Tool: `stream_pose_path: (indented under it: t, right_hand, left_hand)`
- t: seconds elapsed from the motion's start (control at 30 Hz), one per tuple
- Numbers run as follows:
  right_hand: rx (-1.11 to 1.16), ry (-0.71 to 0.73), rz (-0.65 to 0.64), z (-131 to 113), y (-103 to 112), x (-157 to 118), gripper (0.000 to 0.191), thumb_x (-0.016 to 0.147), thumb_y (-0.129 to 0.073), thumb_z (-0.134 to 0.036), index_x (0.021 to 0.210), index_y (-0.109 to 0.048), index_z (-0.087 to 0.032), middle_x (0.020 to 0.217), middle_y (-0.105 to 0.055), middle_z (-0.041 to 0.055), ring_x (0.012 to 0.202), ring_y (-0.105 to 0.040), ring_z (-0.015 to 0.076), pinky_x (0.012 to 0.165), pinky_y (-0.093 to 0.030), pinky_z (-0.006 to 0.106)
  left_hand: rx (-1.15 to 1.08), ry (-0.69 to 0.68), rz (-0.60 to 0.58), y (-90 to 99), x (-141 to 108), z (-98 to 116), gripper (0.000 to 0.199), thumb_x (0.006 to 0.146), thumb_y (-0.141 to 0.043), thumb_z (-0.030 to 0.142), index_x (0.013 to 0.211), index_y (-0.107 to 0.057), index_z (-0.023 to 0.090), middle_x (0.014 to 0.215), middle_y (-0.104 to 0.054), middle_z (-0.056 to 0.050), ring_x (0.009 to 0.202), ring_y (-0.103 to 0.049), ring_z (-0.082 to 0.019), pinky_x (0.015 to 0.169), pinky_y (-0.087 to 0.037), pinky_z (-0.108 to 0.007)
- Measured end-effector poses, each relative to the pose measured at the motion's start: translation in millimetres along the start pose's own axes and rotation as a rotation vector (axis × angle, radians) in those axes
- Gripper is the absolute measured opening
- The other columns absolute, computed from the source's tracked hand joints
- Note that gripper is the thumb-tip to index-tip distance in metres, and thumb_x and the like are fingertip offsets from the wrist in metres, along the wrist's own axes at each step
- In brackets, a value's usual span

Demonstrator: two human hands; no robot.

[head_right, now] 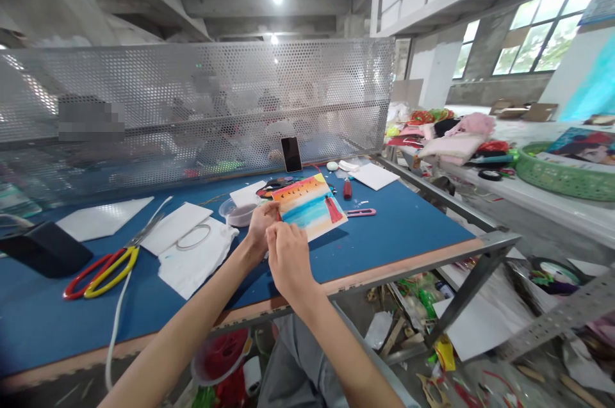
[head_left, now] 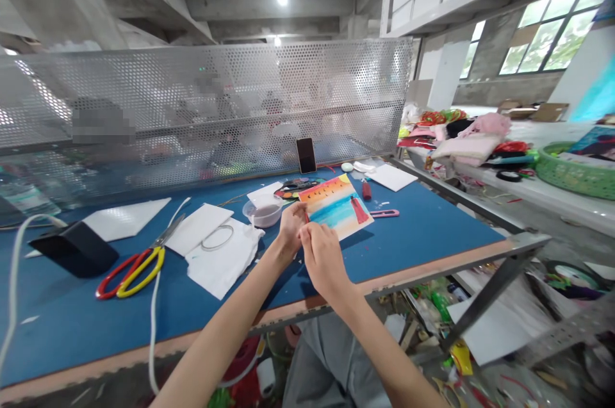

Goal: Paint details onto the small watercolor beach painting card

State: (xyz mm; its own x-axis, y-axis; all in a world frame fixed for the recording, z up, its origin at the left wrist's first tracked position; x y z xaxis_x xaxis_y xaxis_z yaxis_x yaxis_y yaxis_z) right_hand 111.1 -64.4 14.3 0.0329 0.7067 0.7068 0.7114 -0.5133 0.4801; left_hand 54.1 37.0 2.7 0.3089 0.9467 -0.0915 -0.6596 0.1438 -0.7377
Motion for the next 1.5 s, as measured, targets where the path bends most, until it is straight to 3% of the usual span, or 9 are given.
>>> stream_pose_path:
  t: [0.27,0.47,0.67,0.8,0.87,1.0,1.1,1.3,1.5]
  right_hand:
    - [0.024,-0.141,0.106,37,25,2,0.04,0.104,-0.024,-0.034,0.089,-0.058,-0.018,0.084,-0.064,0.007,0.081,-0.053,0.0215,0.079,-0.036,0.035]
    - [0.076,-0.025,0.013,26,15,6,0.044,0.104,-0.021,-0.037,0.091,-0.059,-0.018,0.09,-0.065,0.0085,0.082,-0.055,0.0212,0.076,-0.038,0.034]
    - [0.022,-0.141,0.126,54,36,14,0.047,0.103,-0.021,-0.039,0.084,-0.058,-0.019,0.08,-0.064,0.0071,0.077,-0.056,0.0216,0.076,-0.037,0.035]
    - [0.122,-0.058,0.023,38,25,12,0.049,0.103,-0.02,-0.041,0.086,-0.06,-0.019,0.084,-0.065,0.008,0.079,-0.057,0.0204,0.074,-0.04,0.033]
    - [0.146,-0.036,-0.007,33,23,11,0.05,0.103,-0.02,-0.041,0.086,-0.06,-0.019,0.085,-0.065,0.008,0.08,-0.057,0.02,0.074,-0.04,0.032]
    - [0.087,-0.122,0.112,54,41,15,0.049,0.103,-0.02,-0.042,0.084,-0.06,-0.019,0.081,-0.064,0.0066,0.078,-0.057,0.0206,0.077,-0.039,0.034]
    - [0.078,-0.15,0.159,61,48,16,0.048,0.103,-0.021,-0.042,0.082,-0.058,-0.02,0.078,-0.064,0.0065,0.076,-0.057,0.0209,0.076,-0.039,0.034]
    - [0.124,-0.042,-0.009,36,30,11,0.045,0.104,-0.022,-0.037,0.087,-0.06,-0.02,0.081,-0.065,0.0058,0.078,-0.057,0.0198,0.074,-0.039,0.032]
    - [0.034,-0.173,0.166,70,58,16,0.049,0.103,-0.019,-0.041,0.082,-0.058,-0.02,0.076,-0.063,0.0053,0.075,-0.055,0.0201,0.075,-0.037,0.033]
  left_hand:
    - [-0.007,0.124,-0.144,-11.7,-6,-8,0.023,0.077,-0.042,0.013,0.078,-0.065,0.01,0.068,-0.067,-0.009,0.052,-0.059,-0.02,0.064,-0.051,-0.034]
    - [-0.021,0.061,-0.132,-7.6,-3,-3,0.026,0.078,-0.04,0.012,0.082,-0.066,0.01,0.066,-0.067,-0.007,0.05,-0.058,-0.018,0.064,-0.051,-0.033]
    - [-0.049,0.137,-0.149,-10.7,-4,-8,0.029,0.076,-0.042,0.013,0.091,-0.066,0.008,0.076,-0.07,-0.01,0.063,-0.065,-0.023,0.076,-0.052,-0.039]
    - [-0.05,0.122,-0.138,-5.5,-2,-7,0.02,0.077,-0.043,0.012,0.073,-0.063,0.013,0.063,-0.066,-0.006,0.049,-0.057,-0.019,0.069,-0.051,-0.036]
    - [-0.054,0.117,-0.149,-4.8,-1,-6,0.019,0.076,-0.044,0.012,0.073,-0.063,0.013,0.063,-0.066,-0.006,0.049,-0.058,-0.019,0.068,-0.051,-0.036]
    - [-0.051,0.147,-0.167,-7.8,-2,-8,0.03,0.075,-0.043,0.014,0.094,-0.066,0.009,0.078,-0.07,-0.01,0.072,-0.067,-0.026,0.079,-0.052,-0.042]
    - [-0.037,0.166,-0.145,-8.1,-2,-10,0.032,0.075,-0.043,0.015,0.095,-0.066,0.008,0.081,-0.071,-0.012,0.078,-0.068,-0.028,0.083,-0.051,-0.045]
    - [-0.035,0.138,-0.162,-5.9,-2,-6,0.02,0.075,-0.043,0.013,0.073,-0.064,0.013,0.065,-0.067,-0.008,0.061,-0.065,-0.024,0.079,-0.053,-0.043]
    - [-0.042,0.185,-0.152,-6.1,-1,-10,0.037,0.073,-0.044,0.015,0.102,-0.066,0.007,0.086,-0.072,-0.013,0.083,-0.069,-0.029,0.088,-0.05,-0.047]
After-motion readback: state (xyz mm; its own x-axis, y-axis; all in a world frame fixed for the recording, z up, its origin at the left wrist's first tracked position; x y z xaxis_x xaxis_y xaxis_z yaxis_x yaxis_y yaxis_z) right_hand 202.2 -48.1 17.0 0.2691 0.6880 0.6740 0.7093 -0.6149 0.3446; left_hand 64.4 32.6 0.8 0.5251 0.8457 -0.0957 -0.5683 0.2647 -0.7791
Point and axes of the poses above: each hand's wrist, its own x-axis towards the middle knuckle, its own y-axis out of the back of the hand, z = x × y, the point moved 6 cm from there along x, towards the middle knuckle
